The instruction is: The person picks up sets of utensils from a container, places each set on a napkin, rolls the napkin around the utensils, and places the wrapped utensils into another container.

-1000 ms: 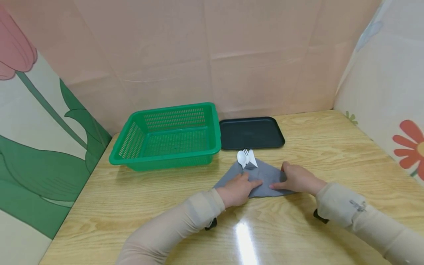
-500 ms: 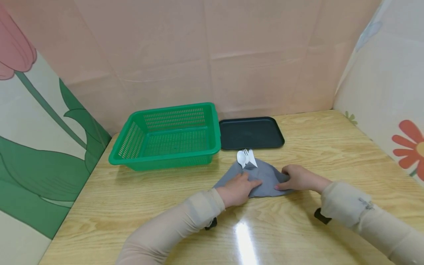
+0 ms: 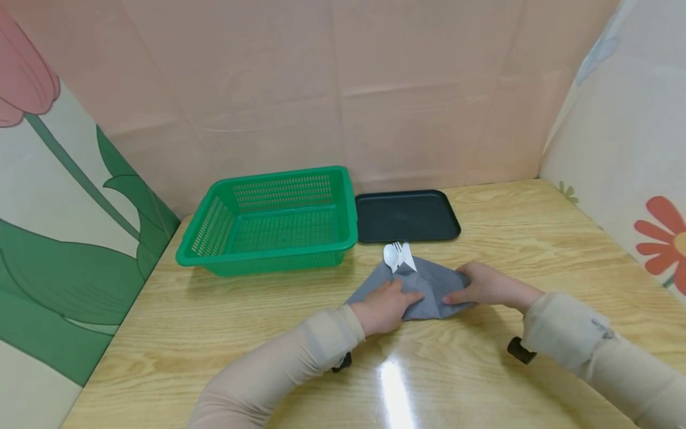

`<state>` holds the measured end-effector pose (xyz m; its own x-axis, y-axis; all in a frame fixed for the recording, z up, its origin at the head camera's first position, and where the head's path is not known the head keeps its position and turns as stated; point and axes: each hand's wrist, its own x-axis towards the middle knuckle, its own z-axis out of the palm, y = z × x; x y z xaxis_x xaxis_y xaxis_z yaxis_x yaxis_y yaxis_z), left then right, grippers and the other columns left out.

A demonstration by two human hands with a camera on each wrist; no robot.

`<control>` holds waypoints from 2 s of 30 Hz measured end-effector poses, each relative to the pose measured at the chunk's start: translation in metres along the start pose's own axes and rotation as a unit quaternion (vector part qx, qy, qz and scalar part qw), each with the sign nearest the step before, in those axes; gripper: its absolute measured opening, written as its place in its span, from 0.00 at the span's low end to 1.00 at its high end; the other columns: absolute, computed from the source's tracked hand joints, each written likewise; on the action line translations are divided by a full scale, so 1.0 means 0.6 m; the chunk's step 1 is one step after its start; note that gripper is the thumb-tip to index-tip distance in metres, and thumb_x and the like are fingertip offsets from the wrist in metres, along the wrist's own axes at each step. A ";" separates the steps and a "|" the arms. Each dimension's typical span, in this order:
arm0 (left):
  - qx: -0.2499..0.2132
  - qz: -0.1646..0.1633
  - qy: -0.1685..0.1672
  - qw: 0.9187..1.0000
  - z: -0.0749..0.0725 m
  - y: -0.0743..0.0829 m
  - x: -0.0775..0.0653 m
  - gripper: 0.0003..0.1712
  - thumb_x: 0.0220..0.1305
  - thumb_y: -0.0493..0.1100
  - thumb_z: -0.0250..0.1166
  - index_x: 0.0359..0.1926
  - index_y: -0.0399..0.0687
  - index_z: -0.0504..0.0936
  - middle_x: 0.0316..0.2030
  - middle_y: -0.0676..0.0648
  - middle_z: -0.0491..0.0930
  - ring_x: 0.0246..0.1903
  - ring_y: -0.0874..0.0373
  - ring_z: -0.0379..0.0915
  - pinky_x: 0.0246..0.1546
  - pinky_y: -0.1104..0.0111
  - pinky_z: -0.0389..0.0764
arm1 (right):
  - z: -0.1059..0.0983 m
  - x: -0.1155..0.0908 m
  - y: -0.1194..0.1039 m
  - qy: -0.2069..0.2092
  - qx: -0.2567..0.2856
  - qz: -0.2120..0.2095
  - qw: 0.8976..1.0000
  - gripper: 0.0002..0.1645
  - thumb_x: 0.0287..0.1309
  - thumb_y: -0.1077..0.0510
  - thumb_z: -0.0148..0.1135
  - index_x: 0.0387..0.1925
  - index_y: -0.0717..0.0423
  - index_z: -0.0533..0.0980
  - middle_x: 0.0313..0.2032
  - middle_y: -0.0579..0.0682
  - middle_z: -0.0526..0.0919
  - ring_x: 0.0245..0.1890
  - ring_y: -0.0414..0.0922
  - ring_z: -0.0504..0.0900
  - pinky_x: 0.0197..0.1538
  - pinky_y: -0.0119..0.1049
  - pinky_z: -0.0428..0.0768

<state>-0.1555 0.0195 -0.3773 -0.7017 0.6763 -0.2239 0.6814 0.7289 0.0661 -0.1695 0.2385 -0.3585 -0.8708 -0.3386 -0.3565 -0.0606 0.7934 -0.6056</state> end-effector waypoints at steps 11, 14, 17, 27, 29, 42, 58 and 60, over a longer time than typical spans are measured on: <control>-0.003 -0.005 -0.006 1.000 -0.002 0.001 -0.001 0.31 0.65 0.39 0.56 0.66 0.64 0.64 0.59 0.43 0.69 0.55 0.53 0.69 0.55 0.69 0.72 | 0.007 -0.003 -0.010 -0.026 0.110 0.022 0.993 0.24 0.56 0.52 0.64 0.44 0.69 0.72 0.35 0.53 0.76 0.35 0.41 0.79 0.38 0.37 0.83; -0.008 -0.008 -0.012 1.000 -0.002 0.000 -0.001 0.31 0.65 0.38 0.56 0.67 0.65 0.63 0.59 0.43 0.68 0.56 0.54 0.69 0.56 0.69 0.72 | 0.010 -0.003 -0.014 -0.026 0.119 0.025 0.992 0.28 0.56 0.53 0.63 0.49 0.72 0.70 0.39 0.55 0.76 0.37 0.41 0.79 0.39 0.38 0.83; -0.011 -0.008 -0.014 1.000 -0.001 0.000 0.000 0.31 0.65 0.38 0.56 0.67 0.65 0.63 0.60 0.43 0.68 0.57 0.54 0.68 0.57 0.69 0.71 | 0.012 -0.003 -0.017 -0.028 0.127 0.025 0.991 0.28 0.57 0.53 0.62 0.50 0.73 0.69 0.39 0.56 0.77 0.37 0.41 0.80 0.40 0.38 0.83; 0.001 -0.008 -0.010 1.000 0.001 0.002 0.001 0.30 0.66 0.39 0.54 0.67 0.65 0.63 0.59 0.42 0.68 0.55 0.53 0.69 0.54 0.68 0.73 | 0.019 -0.002 -0.025 -0.035 0.164 0.025 0.985 0.27 0.61 0.54 0.58 0.52 0.73 0.66 0.38 0.55 0.75 0.36 0.40 0.80 0.41 0.37 0.83; -0.002 -0.010 -0.011 1.000 0.001 0.002 0.001 0.30 0.67 0.40 0.54 0.67 0.65 0.63 0.60 0.42 0.68 0.56 0.52 0.69 0.55 0.67 0.73 | 0.020 -0.002 -0.026 -0.033 0.167 0.022 0.985 0.27 0.61 0.54 0.58 0.52 0.73 0.66 0.38 0.55 0.75 0.36 0.40 0.80 0.41 0.36 0.83; 0.000 -0.015 -0.003 1.000 0.004 0.002 0.003 0.30 0.66 0.39 0.55 0.66 0.66 0.64 0.59 0.41 0.69 0.56 0.51 0.69 0.54 0.67 0.74 | 0.027 0.000 -0.031 -0.023 0.156 0.003 0.987 0.28 0.61 0.54 0.58 0.53 0.72 0.67 0.39 0.55 0.75 0.36 0.41 0.81 0.39 0.36 0.83; -0.013 -0.025 -0.005 1.000 0.002 0.005 0.001 0.30 0.66 0.39 0.55 0.67 0.66 0.63 0.60 0.42 0.68 0.58 0.51 0.67 0.54 0.66 0.74 | 0.030 -0.002 -0.043 -0.010 0.136 -0.010 0.991 0.23 0.61 0.56 0.58 0.50 0.72 0.70 0.35 0.54 0.76 0.34 0.41 0.81 0.38 0.38 0.83; -0.016 -0.025 -0.006 1.000 0.001 0.005 0.001 0.30 0.66 0.39 0.55 0.67 0.66 0.64 0.60 0.42 0.67 0.59 0.51 0.67 0.55 0.66 0.73 | 0.031 -0.001 -0.043 -0.007 0.131 -0.013 0.991 0.23 0.61 0.56 0.58 0.49 0.71 0.70 0.35 0.54 0.76 0.33 0.41 0.81 0.37 0.38 0.83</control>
<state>-0.1536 0.0218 -0.3779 -0.7322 0.6379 -0.2386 0.6386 0.7648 0.0853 -0.1583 0.2089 -0.3562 -0.8641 -0.3650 -0.3467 0.0478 0.6261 -0.7782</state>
